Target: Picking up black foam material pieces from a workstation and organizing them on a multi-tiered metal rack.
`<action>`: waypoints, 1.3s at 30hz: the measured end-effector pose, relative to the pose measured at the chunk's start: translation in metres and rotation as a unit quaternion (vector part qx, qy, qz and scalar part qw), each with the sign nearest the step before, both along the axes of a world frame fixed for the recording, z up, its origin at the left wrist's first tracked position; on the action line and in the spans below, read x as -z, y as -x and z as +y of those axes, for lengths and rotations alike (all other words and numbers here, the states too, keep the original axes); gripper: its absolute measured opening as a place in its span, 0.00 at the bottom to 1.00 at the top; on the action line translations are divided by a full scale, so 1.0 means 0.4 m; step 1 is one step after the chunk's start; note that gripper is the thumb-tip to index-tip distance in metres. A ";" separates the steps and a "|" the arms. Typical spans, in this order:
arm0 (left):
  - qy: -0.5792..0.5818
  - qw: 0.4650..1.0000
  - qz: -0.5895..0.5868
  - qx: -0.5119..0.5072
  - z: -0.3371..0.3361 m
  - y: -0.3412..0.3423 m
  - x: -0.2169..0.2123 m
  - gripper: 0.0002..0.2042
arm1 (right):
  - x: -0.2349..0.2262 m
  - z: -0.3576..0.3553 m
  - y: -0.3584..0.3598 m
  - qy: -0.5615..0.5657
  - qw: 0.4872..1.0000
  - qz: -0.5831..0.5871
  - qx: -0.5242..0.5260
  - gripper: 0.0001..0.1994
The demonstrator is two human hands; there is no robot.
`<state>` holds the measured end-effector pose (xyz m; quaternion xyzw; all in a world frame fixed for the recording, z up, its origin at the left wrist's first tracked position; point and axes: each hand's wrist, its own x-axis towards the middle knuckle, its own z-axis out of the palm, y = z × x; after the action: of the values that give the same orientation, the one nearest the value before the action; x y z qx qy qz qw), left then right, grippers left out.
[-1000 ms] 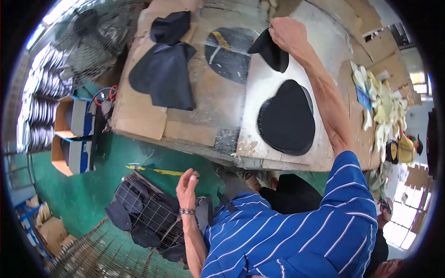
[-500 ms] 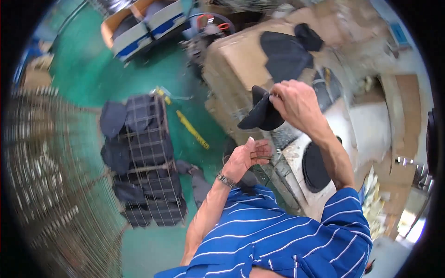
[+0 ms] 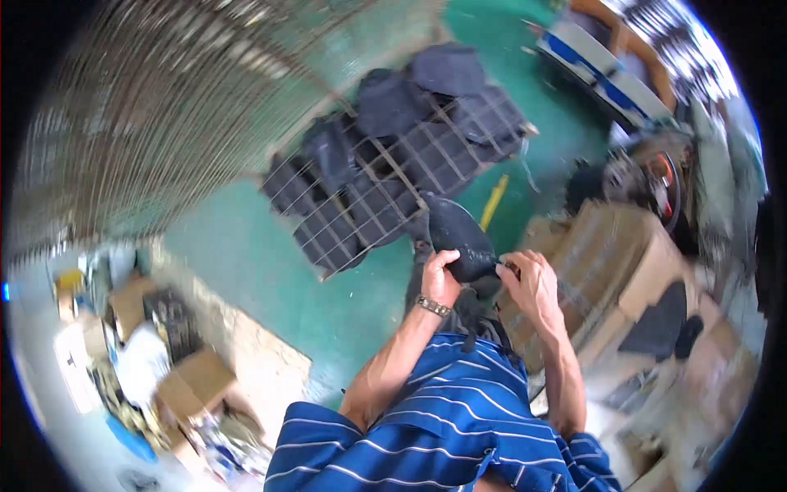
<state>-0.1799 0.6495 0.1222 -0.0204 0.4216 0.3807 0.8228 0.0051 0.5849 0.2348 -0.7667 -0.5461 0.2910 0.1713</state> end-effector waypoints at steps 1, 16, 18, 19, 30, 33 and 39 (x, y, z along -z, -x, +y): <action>0.020 0.999 -0.015 -0.022 0.026 0.018 -0.031 0.21 | 0.039 0.020 0.029 0.020 0.998 0.044 0.029 0.17; 0.009 0.890 0.148 -0.431 0.257 0.613 0.335 0.09 | 0.479 0.193 0.239 0.202 0.970 0.112 -0.072 0.26; 0.025 0.875 0.155 -0.457 0.367 0.661 0.386 0.07 | 0.542 0.182 0.202 0.207 0.971 0.090 -0.083 0.24; -0.001 0.871 0.167 -0.462 0.370 0.771 0.455 0.05 | 0.563 0.194 0.226 0.211 0.967 0.096 -0.102 0.24; -0.131 0.824 0.189 -0.518 0.902 1.244 0.682 0.10 | 0.684 0.337 0.255 0.201 0.971 0.074 -0.109 0.17; -0.133 0.804 0.183 -0.550 0.976 1.205 0.762 0.14 | 0.707 0.345 0.235 0.182 0.976 0.036 -0.116 0.17; 0.165 0.766 0.429 -0.450 1.037 1.271 1.133 0.41 | 0.832 0.324 0.236 0.262 0.959 0.022 -0.105 0.16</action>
<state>-0.6884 1.0645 -0.3311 -0.1780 0.7290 0.6013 0.2744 -0.0892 0.7144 -0.0981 -0.7165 -0.5242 0.4570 -0.0548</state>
